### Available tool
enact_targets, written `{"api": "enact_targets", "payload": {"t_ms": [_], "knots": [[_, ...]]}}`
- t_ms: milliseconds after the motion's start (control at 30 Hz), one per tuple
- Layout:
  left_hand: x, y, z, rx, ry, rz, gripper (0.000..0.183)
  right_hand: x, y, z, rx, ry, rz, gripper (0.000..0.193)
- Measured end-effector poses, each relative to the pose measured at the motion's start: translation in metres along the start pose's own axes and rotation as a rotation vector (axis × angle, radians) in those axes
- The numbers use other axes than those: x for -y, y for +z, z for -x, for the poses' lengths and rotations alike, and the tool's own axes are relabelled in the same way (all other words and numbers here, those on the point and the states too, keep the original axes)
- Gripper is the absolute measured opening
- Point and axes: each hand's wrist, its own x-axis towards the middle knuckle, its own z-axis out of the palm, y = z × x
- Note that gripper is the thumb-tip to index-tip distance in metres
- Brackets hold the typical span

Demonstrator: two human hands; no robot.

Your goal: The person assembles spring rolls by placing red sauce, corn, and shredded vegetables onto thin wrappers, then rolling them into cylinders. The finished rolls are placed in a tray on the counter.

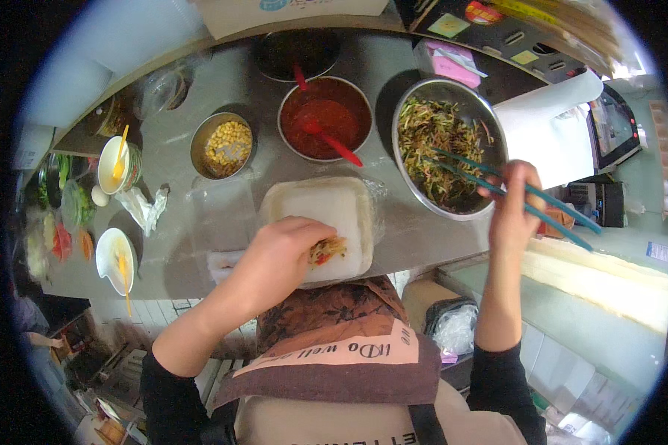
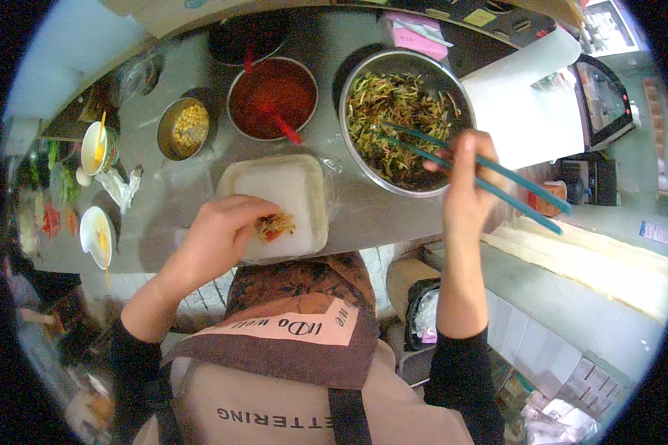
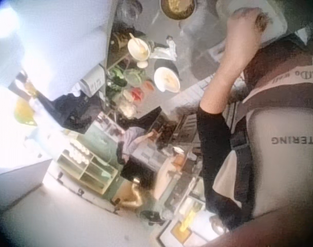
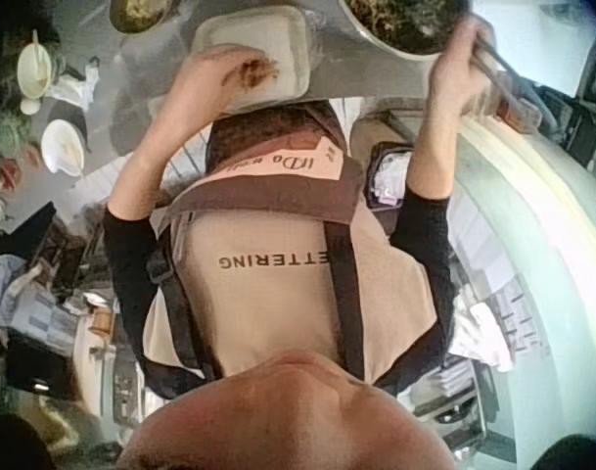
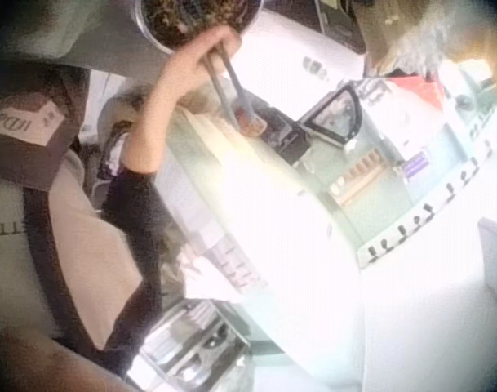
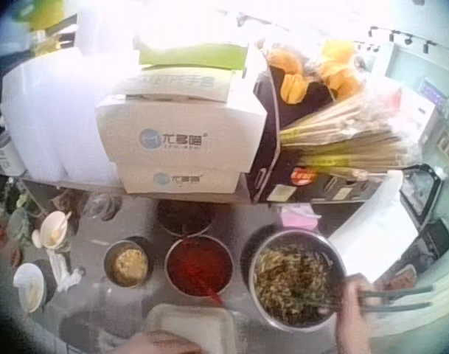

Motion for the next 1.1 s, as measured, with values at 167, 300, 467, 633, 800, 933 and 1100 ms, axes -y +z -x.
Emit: {"api": "enact_targets", "payload": {"t_ms": [167,300,467,633,800,933,1100], "knots": [[-0.005,-0.006,0.025,-0.171,-0.142,-0.101,0.013,-0.04,0.03,-0.011,-0.026,0.005,-0.08,0.024],[0.003,0.007,0.023,-0.23,-0.023,-0.258,0.011,-0.041,0.051,-0.022,-0.018,0.038,-0.023,0.026],[0.003,0.016,0.016,-0.245,0.047,-0.299,0.012,-0.018,0.034,-0.028,-0.093,0.043,-0.077,0.028],[0.004,0.01,0.029,-0.341,0.058,-0.264,0.014,-0.009,0.015,-0.037,-0.05,-0.019,-0.138,0.03],[0.013,0.014,0.052,-0.262,0.15,-0.267,0.016,-0.031,0.046,-0.036,0.019,0.114,-0.08,0.022],[0.02,0.019,0.066,-0.128,0.179,-0.294,0.021,-0.029,0.041,-0.037,0.009,0.082,-0.02,0.026],[0.028,0.021,0.069,-0.13,0.152,-0.277,0.028,-0.003,0.007,-0.045,-0.026,0.053,-0.184,0.026]]}}
